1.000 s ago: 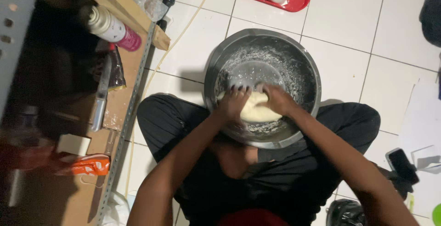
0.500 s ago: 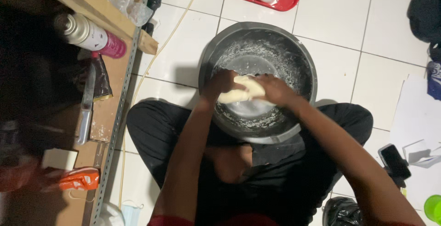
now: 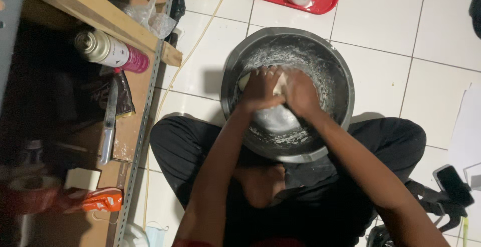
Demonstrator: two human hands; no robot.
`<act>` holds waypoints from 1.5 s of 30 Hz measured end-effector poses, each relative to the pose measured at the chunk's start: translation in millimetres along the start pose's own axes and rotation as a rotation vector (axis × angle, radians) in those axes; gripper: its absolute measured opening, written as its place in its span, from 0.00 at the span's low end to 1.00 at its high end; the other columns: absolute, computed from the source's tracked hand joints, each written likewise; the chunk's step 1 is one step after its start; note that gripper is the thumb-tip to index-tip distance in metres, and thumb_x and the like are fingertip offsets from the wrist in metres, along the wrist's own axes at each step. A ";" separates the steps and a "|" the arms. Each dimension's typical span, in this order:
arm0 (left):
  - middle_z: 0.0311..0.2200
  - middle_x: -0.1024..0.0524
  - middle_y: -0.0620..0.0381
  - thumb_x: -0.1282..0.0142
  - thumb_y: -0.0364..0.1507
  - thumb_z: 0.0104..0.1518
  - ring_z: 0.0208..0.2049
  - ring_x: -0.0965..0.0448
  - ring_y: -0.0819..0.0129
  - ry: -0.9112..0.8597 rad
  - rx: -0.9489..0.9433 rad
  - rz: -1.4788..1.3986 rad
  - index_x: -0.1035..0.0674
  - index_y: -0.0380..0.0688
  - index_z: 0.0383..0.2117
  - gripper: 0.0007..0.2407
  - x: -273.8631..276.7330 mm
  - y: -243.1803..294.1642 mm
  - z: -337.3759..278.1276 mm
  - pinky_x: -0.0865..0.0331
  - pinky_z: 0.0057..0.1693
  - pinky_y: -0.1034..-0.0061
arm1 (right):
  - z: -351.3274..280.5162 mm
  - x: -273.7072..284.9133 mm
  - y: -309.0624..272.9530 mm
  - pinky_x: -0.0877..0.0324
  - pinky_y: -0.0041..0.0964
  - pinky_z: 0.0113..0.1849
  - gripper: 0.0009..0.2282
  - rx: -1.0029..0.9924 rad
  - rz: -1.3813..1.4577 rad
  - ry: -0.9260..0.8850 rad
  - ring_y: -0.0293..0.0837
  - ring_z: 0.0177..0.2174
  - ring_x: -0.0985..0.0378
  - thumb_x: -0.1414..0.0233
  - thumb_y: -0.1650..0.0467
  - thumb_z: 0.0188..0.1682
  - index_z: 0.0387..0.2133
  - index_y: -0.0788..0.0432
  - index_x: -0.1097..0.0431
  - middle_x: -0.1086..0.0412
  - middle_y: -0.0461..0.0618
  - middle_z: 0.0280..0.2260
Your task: The person kneads a piece of dough inside a plastic bowl by hand while sitting on the floor.
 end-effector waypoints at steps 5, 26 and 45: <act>0.26 0.28 0.54 0.53 0.35 0.48 0.27 0.26 0.57 0.313 -0.036 0.034 0.23 0.48 0.30 0.09 -24.5 -18.3 16.0 0.34 0.31 0.64 | 0.7 -45.4 40.3 0.35 0.45 0.40 0.22 0.091 -0.225 0.004 0.53 0.41 0.32 0.62 0.58 0.50 0.53 0.58 0.42 0.35 0.57 0.37; 0.09 0.35 0.61 0.47 0.28 0.42 0.11 0.31 0.64 0.723 -0.008 0.058 0.24 0.46 0.17 0.02 10.4 -18.4 22.5 0.39 0.19 0.73 | 45.1 -67.7 82.9 0.33 0.45 0.24 0.16 0.124 -0.055 -0.020 0.52 0.23 0.27 0.59 0.53 0.41 0.21 0.51 0.36 0.35 0.51 0.17; 0.13 0.32 0.55 0.55 0.33 0.53 0.17 0.30 0.71 0.710 0.586 -2.422 0.30 0.43 0.15 0.11 -45.2 -45.9 18.0 0.41 0.27 0.83 | 22.1 -59.0 37.6 0.49 0.21 0.16 0.16 -0.888 2.095 0.307 0.32 0.10 0.41 0.51 0.59 0.38 0.05 0.50 0.42 0.45 0.37 0.06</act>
Point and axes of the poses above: each hand's wrist, its own z-axis towards the middle knuckle, its own x-axis out of the back of the hand, y = z × x, the point moved 8 cm from there along z, towards the middle knuckle
